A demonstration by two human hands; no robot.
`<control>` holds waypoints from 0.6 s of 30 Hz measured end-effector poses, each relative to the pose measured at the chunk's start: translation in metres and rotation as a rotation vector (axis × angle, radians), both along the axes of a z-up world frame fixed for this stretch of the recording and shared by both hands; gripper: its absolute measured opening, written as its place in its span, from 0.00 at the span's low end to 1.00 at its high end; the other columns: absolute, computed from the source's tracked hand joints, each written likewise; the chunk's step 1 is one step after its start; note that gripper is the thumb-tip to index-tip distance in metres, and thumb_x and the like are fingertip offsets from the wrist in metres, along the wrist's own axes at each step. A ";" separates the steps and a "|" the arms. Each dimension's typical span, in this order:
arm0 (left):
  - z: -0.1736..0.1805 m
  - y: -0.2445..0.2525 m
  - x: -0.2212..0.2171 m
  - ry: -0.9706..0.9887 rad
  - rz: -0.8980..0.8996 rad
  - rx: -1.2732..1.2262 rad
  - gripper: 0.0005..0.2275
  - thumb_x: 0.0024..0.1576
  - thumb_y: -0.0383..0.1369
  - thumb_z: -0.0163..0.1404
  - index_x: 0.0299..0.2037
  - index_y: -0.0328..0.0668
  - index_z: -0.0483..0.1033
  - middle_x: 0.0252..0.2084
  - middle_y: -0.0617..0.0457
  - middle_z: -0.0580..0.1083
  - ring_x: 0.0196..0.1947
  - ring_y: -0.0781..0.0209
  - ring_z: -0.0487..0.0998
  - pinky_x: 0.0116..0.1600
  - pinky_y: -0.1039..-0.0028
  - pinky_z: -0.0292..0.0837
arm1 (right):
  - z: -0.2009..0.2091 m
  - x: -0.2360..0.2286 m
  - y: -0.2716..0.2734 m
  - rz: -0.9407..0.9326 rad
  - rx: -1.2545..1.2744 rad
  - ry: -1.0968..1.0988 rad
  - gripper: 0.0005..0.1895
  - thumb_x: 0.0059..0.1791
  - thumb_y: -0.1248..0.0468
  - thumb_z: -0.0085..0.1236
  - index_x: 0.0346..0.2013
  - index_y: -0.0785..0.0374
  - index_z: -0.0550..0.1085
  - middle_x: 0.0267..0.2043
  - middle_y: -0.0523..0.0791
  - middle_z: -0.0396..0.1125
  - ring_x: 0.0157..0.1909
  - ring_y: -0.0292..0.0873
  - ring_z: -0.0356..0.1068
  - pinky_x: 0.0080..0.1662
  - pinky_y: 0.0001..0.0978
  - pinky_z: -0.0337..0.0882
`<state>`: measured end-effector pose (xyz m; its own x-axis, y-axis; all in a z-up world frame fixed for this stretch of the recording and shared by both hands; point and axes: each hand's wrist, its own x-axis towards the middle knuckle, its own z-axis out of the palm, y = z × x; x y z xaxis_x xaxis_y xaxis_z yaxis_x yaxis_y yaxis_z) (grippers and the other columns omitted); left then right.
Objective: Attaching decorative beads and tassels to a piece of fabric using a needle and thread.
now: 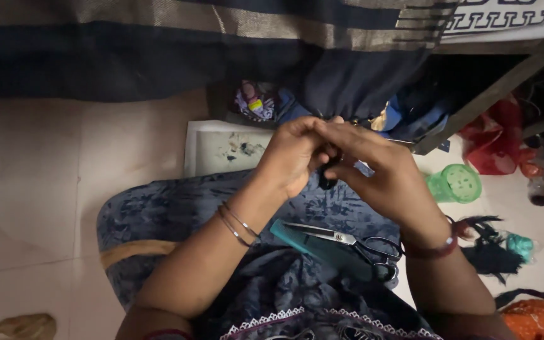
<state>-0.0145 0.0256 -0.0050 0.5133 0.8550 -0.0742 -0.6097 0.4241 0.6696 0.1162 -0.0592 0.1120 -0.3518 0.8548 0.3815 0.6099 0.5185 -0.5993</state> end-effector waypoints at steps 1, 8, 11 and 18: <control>0.003 0.000 0.000 -0.001 0.004 0.000 0.06 0.63 0.26 0.50 0.34 0.38 0.78 0.27 0.55 0.75 0.25 0.71 0.73 0.31 0.81 0.69 | -0.002 0.000 -0.001 0.004 0.000 -0.001 0.34 0.41 0.74 0.69 0.62 0.62 0.73 0.55 0.48 0.74 0.53 0.40 0.75 0.54 0.32 0.75; 0.011 -0.001 0.009 0.024 0.007 -0.111 0.05 0.60 0.26 0.49 0.33 0.38 0.77 0.37 0.60 0.81 0.30 0.72 0.76 0.35 0.81 0.74 | -0.014 0.002 -0.010 -0.046 -0.043 0.007 0.37 0.41 0.75 0.69 0.64 0.60 0.69 0.67 0.48 0.67 0.46 0.40 0.74 0.44 0.29 0.76; 0.004 0.002 0.008 -0.013 -0.021 -0.083 0.05 0.61 0.29 0.52 0.34 0.38 0.78 0.33 0.60 0.78 0.29 0.73 0.74 0.33 0.83 0.70 | -0.018 0.008 -0.015 -0.027 -0.001 0.021 0.37 0.41 0.76 0.68 0.64 0.60 0.69 0.69 0.50 0.65 0.48 0.40 0.74 0.44 0.28 0.76; 0.015 0.009 -0.009 0.018 -0.009 -0.011 0.07 0.62 0.33 0.55 0.35 0.37 0.78 0.25 0.59 0.71 0.25 0.72 0.70 0.30 0.83 0.64 | -0.025 0.033 -0.034 -0.077 -0.098 0.253 0.33 0.45 0.77 0.63 0.64 0.62 0.68 0.59 0.50 0.70 0.42 0.32 0.73 0.45 0.25 0.79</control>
